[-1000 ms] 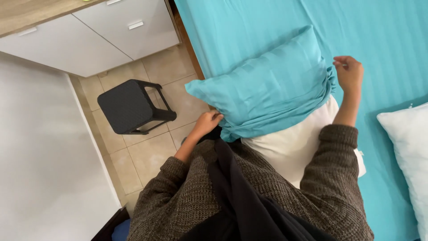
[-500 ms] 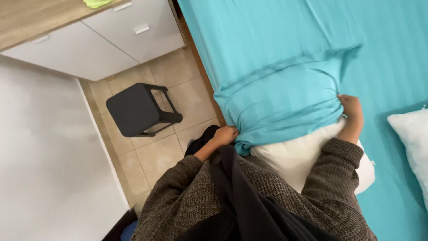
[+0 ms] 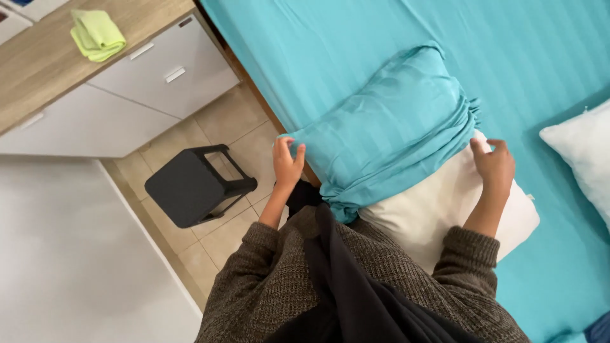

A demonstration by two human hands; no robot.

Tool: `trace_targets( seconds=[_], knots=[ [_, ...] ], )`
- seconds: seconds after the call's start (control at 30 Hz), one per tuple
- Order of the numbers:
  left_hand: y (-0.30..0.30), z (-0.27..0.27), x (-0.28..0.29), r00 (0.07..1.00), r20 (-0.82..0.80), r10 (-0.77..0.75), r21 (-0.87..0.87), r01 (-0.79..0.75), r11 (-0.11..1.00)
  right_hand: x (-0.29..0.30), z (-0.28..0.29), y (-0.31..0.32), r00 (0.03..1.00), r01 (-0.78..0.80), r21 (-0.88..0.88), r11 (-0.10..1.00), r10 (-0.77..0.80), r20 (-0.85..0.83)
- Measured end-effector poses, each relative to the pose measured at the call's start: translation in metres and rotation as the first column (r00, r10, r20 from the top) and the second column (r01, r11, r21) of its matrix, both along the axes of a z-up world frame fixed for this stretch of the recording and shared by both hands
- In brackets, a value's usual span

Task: The person places a pillowcase on a pillow and pulls it over the pillow. They then repeat the process with another pillow.

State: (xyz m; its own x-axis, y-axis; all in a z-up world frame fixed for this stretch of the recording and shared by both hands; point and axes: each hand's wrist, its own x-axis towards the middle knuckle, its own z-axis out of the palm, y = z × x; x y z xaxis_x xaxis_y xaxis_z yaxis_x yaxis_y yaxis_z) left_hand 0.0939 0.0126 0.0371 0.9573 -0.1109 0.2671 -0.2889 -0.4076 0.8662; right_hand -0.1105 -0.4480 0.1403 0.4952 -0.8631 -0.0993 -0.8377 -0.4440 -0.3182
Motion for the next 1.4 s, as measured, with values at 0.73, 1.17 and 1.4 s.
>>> trace_targets(
  seconds=[0.73, 1.17, 1.4],
  knots=[
    [-0.134, -0.033, 0.122, 0.513, -0.499, -0.698, 0.056, 0.823, 0.565, -0.218, -0.093, 0.156, 0.311, 0.852, 0.121, 0.509, -0.679, 0.665],
    [-0.133, 0.048, 0.248, 0.856, -0.033, -0.516, 0.328, 0.497, 0.803, -0.135, -0.149, 0.188, 0.672, 0.583, -0.116, 0.804, -0.397, 0.625],
    [-0.120, -0.007, 0.188, 0.819, 0.122, -0.560, 0.578, 0.400, 0.711, -0.091, -0.180, 0.267, 0.872, 0.489, -0.514, 0.705, -0.378, 0.312]
  ],
)
